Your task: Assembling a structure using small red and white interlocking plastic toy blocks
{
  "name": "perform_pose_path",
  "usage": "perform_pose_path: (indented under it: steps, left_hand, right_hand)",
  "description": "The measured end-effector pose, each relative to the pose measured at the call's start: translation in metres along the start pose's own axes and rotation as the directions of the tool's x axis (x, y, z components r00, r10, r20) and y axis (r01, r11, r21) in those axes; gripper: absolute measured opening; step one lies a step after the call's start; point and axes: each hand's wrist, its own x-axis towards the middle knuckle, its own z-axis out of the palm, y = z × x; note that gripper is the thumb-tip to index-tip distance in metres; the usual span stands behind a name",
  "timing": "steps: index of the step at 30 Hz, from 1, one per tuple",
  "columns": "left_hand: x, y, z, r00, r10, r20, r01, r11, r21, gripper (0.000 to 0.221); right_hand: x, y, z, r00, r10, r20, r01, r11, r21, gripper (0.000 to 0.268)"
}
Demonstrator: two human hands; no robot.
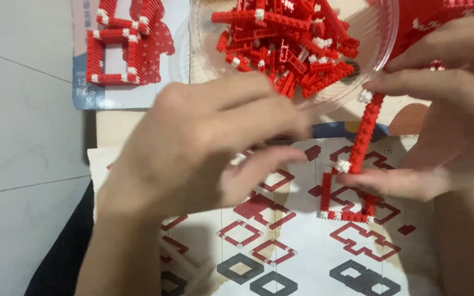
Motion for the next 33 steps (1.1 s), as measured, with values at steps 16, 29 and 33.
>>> perform_pose_path:
  steps: [16,29,33]
  left_hand:
    - [0.030,-0.003,0.033,0.842,0.292,-0.453,-0.226,0.954,0.196,0.015]
    - [0.079,-0.011,-0.012,0.917,0.267,-0.295,-0.251,0.964,0.092,0.012]
    - [0.087,0.005,-0.030,0.723,-0.630,0.284,0.583,0.776,0.239,0.021]
  right_hand:
    - [0.025,-0.038,0.030,0.918,0.120,-0.377,-0.057,0.983,0.173,0.022]
    - [0.032,-0.040,0.041,0.853,0.031,-0.522,-0.116,0.985,-0.130,0.019]
    - [0.035,-0.051,0.030,0.822,0.172,-0.544,-0.205,0.979,-0.001,0.040]
